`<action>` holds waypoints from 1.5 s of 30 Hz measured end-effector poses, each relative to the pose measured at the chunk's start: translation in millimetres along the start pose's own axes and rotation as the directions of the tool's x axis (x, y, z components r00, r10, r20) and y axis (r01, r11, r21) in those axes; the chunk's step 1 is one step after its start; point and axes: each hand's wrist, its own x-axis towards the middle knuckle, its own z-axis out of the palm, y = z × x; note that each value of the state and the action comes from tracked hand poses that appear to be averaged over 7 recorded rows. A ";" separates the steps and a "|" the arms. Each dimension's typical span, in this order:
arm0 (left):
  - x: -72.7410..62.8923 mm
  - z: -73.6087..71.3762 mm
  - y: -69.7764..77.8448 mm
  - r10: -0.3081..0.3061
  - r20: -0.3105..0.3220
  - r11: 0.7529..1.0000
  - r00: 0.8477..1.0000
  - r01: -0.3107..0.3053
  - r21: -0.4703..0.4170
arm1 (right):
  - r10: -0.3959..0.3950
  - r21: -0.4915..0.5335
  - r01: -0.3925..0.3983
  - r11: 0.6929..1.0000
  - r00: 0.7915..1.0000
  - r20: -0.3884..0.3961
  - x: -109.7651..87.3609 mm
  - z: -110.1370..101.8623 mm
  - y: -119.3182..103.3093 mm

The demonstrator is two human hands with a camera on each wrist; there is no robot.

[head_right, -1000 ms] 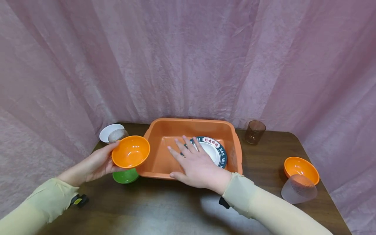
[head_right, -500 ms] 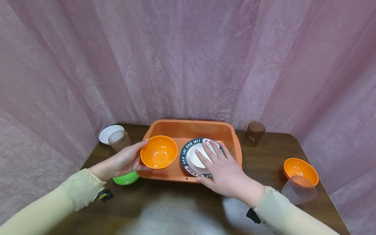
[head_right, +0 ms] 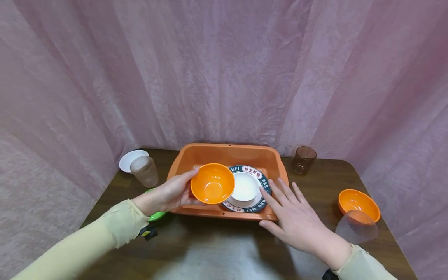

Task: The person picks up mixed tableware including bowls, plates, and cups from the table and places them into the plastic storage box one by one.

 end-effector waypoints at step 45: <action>20.6 30.8 -12.8 -0.040 0.066 0.999 0.997 0.040 0.002 | 0.192 0.859 -0.474 -0.195 0.840 0.507 68.4 -5.3 -27.4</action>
